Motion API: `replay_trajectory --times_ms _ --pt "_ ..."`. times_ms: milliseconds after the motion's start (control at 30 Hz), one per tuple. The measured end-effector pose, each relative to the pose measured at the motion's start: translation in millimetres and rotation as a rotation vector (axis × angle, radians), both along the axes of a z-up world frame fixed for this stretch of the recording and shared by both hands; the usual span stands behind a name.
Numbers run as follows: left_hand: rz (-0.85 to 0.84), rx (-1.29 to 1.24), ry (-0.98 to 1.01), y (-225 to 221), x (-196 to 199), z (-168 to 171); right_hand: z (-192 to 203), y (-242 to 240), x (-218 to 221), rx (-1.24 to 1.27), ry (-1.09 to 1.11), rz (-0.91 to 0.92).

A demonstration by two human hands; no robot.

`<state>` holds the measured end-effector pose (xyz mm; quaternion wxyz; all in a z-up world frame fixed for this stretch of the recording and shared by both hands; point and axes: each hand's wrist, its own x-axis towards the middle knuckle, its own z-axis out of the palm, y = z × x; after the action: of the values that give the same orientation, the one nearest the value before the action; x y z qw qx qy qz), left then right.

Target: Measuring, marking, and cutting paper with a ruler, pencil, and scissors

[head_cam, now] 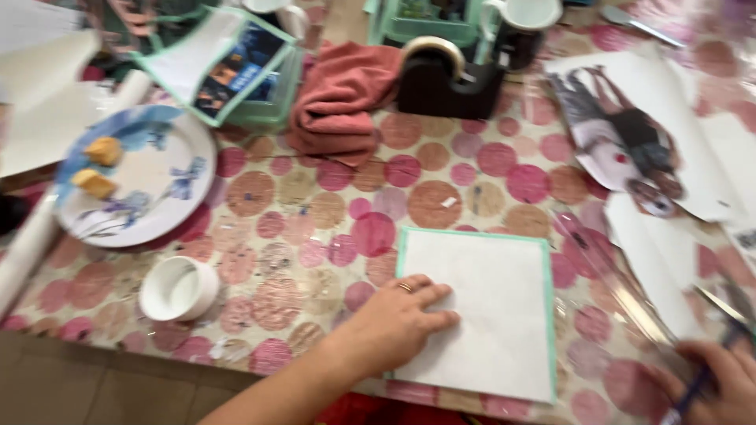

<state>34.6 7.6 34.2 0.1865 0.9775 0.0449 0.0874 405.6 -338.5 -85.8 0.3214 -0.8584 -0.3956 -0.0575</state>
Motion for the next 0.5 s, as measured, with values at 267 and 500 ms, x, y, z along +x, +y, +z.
replay_trajectory --times_ms 267,500 --pt "-0.041 -0.041 0.306 5 6 35 141 57 -33 -0.589 0.413 -0.193" --pt "-0.056 0.003 0.322 6 5 29 98 -2 2 0.004 0.389 -0.062"
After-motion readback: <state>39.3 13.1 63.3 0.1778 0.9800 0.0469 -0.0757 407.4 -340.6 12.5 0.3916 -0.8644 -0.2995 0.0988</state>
